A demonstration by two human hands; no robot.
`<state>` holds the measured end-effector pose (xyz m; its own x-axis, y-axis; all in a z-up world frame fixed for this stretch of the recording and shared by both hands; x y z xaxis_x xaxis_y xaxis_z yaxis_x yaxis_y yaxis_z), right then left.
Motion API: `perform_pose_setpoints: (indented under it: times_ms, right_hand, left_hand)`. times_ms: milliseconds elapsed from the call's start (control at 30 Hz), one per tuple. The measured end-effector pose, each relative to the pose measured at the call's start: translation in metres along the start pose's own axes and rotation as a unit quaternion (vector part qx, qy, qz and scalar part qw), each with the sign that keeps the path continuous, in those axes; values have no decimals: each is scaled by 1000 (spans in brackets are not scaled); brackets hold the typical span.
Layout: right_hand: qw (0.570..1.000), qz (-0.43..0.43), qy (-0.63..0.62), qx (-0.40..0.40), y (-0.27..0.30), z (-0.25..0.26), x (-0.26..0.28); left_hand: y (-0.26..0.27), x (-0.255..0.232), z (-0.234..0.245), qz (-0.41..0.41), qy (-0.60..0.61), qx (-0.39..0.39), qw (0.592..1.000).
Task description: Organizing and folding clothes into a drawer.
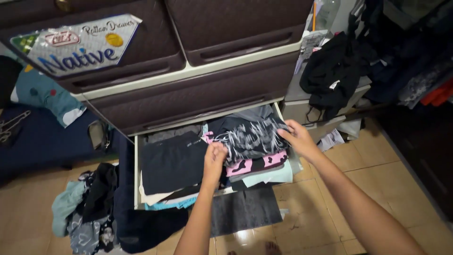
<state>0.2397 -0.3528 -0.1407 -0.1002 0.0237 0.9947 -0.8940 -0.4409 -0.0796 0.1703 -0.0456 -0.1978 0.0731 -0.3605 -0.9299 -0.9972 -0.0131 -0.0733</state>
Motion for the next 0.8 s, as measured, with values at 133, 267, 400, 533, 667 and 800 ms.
perform_pose_setpoints:
  times_ms: [133, 267, 400, 533, 667, 800]
  right_hand:
    - [987, -22, 142, -65, -27, -2, -51]
    - [909, -142, 375, -117, -15, -10, -68]
    - [898, -131, 390, -156, -1, -21, -37]
    - [834, -248, 484, -93, -1, -32, -21]
    - [844, -5, 522, -121, -17, -61, 14]
    - [784, 98, 605, -92, -38, -89, -19]
  left_hand:
    - [-27, 53, 23, 123, -179, -51, 975]
    - [-23, 96, 40, 103, -276, -53, 954]
    - [-3, 66, 33, 21, -340, -83, 937]
    - [5, 43, 13, 18, -418, -63, 906]
    - [-7, 4, -45, -125, -513, -79, 846]
    - [-40, -2, -98, -45, -647, 22, 761]
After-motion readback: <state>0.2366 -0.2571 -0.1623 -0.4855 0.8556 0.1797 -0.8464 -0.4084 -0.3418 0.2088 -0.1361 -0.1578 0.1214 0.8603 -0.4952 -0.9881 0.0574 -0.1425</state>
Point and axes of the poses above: each hand's wrist, its own y-axis away from the middle knuckle, its own z-axis out of the back of the hand, x = y × z, the point moved 6 cm from there along -y, towards the middle knuckle, and after that the axes turned 8 degrees about x, right-handed, at the moved point
